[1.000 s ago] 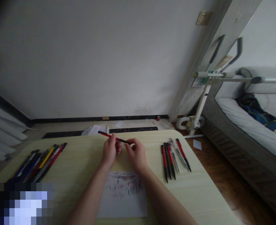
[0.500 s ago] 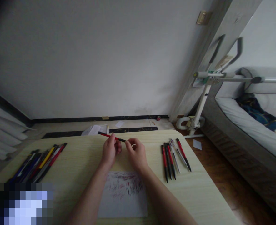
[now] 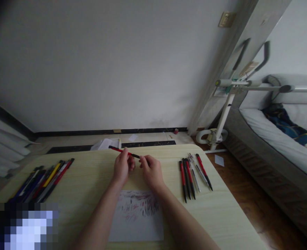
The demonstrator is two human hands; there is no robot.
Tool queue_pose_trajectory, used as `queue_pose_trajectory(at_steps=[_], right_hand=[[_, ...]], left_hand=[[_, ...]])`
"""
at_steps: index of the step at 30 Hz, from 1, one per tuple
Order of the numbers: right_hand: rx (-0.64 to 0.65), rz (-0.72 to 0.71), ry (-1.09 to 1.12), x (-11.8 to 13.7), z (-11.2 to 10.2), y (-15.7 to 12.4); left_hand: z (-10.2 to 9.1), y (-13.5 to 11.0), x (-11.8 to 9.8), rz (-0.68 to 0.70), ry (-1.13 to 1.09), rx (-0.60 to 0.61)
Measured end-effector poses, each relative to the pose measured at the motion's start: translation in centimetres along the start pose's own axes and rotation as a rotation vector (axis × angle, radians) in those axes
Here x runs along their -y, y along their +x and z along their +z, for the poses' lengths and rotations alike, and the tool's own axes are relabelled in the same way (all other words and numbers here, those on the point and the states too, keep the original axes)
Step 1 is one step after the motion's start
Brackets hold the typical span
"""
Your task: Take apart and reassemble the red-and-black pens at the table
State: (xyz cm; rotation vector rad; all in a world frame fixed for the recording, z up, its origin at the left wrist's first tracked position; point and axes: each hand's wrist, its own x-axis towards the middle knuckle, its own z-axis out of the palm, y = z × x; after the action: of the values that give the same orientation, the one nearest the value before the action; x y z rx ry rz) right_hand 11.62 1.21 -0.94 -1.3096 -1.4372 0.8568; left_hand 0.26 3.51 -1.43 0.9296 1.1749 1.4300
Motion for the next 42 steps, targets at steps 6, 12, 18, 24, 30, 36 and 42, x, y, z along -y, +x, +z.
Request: queue_pose_trajectory(at_steps=[6, 12, 18, 24, 30, 36, 42], right_hand=[[0.002, 0.008, 0.017, 0.03, -0.05, 0.00], [-0.004, 0.000, 0.002, 0.19, -0.11, 0.05], [-0.012, -0.003, 0.026, 0.20, 0.02, 0.03], [-0.017, -0.008, 0.050, -0.15, 0.10, 0.06], [-0.029, 0.005, 0.035, -0.31, 0.16, 0.09], [-0.029, 0.000, 0.034, -0.37, 0.17, 0.05], [-0.026, 0.026, 0.032, -0.43, 0.21, 0.08]], left_hand=[[-0.07, 0.02, 0.12, 0.013, 0.013, 0.014], [0.02, -0.03, -0.11, 0.011, 0.021, 0.016], [0.00, -0.04, -0.09, 0.006, 0.028, 0.003], [0.06, -0.02, -0.01, -0.004, 0.004, -0.003], [-0.03, 0.05, 0.16, -0.001, 0.006, -0.002], [-0.03, 0.04, 0.09, -0.002, 0.021, -0.002], [0.05, -0.05, -0.10, -0.020, 0.010, -0.012]])
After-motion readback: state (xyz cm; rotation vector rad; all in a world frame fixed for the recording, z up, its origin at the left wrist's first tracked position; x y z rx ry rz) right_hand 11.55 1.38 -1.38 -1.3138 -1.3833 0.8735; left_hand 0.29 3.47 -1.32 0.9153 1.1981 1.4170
